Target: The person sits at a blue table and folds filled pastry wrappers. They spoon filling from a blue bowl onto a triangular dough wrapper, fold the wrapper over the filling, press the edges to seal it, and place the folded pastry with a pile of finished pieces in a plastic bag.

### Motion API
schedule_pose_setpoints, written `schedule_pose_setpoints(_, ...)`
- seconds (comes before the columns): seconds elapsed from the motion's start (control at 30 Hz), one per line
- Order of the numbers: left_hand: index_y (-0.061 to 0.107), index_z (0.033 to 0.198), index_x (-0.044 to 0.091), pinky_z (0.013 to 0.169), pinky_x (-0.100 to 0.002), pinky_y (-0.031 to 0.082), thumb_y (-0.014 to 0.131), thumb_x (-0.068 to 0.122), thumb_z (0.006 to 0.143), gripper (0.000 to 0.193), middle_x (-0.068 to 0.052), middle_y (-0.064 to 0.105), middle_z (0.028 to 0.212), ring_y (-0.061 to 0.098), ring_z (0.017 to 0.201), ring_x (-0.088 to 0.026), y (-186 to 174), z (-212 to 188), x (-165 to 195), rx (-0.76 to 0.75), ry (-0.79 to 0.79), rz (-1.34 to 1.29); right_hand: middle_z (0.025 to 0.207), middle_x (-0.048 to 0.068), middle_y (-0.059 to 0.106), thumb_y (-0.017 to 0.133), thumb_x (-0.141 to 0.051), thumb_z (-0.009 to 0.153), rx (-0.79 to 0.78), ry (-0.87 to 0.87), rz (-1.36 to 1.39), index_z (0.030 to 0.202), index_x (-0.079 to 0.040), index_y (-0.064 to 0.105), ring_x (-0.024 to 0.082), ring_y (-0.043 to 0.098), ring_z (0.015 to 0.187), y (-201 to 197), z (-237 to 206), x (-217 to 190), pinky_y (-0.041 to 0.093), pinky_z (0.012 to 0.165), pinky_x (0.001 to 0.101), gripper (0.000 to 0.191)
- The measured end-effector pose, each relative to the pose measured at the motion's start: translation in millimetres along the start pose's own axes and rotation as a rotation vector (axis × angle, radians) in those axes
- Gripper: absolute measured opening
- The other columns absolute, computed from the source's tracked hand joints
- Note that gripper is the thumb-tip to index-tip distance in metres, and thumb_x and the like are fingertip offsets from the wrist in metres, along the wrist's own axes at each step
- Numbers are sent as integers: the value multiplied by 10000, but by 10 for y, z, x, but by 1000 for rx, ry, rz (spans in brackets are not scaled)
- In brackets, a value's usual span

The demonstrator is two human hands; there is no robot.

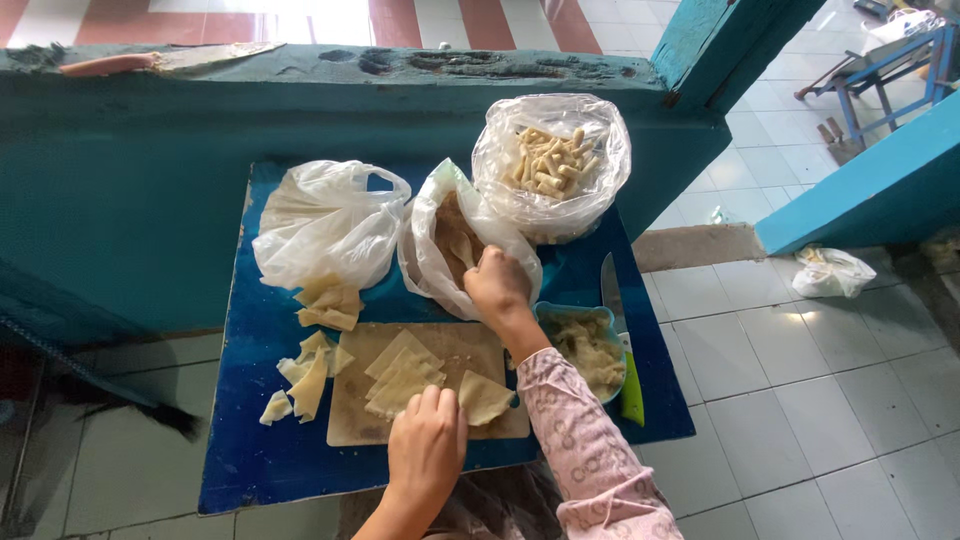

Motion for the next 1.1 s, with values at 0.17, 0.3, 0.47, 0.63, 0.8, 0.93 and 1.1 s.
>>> schedule_pose_setpoints(0.17, 561, 862, 84, 698, -402, 500, 660, 171, 834, 135, -89, 578, 885, 609, 850, -280, 6, -11, 84, 86, 56, 46, 979, 202, 736, 637, -119, 870, 292, -254, 38, 951, -46, 706, 408, 701, 914, -71, -1, 26, 548, 790, 498, 129)
schedule_pose_setpoints(0.3, 566, 894, 91, 710, -398, 501, 659, 177, 851, 134, -80, 581, 858, 611, 840, -278, 5, 35, 89, 65, 43, 40, 960, 206, 731, 638, -56, 861, 464, -445, 170, 909, -37, 719, 419, 694, 881, 7, 23, -26, 550, 773, 487, 95)
schedule_pose_setpoints(0.47, 567, 890, 82, 688, -412, 499, 681, 264, 871, 216, -93, 600, 807, 626, 783, -292, -28, -4, 31, 11, -35, 21, 810, 196, 724, 644, -75, 860, 416, -281, 371, 864, -43, 766, 378, 719, 789, 79, 154, 78, 563, 737, 448, 126)
schedule_pose_setpoints(0.63, 550, 865, 83, 676, -397, 504, 692, 297, 903, 260, -92, 601, 792, 632, 774, -287, -19, -31, 11, -23, -45, 6, 725, 177, 718, 661, -100, 851, 378, -167, 466, 848, -54, 784, 310, 729, 688, 97, 168, 203, 559, 665, 391, 131)
schedule_pose_setpoints(0.8, 540, 879, 68, 665, -417, 520, 684, 227, 908, 216, -109, 600, 812, 637, 771, -311, -30, -36, 35, 30, -20, -100, 670, 132, 722, 660, -70, 853, 363, -103, 592, 855, -27, 782, 177, 705, 598, 6, 174, 261, 536, 610, 314, 129)
schedule_pose_setpoints(0.93, 559, 937, 57, 694, -453, 523, 687, 121, 876, 155, -144, 635, 872, 650, 816, -358, -44, -32, -10, 28, -69, -368, 663, 47, 716, 647, -48, 877, 306, -126, 736, 865, -14, 782, 84, 634, 583, -164, 3, 335, 499, 562, 256, 139)
schedule_pose_setpoints(1.1, 624, 1059, 15, 706, -410, 555, 685, 40, 863, 206, -171, 702, 918, 705, 829, -337, -72, -15, -171, 31, -159, -624, 711, 9, 682, 651, -39, 910, 176, -78, 961, 946, -14, 780, 40, 540, 543, -535, -636, 613, 401, 484, 203, 136)
Point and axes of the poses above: each hand's wrist, its own z-axis towards the middle knuckle, its own y-axis out of the palm, x = y × z, the point moved 2 cm from there along z, towards the middle knuckle
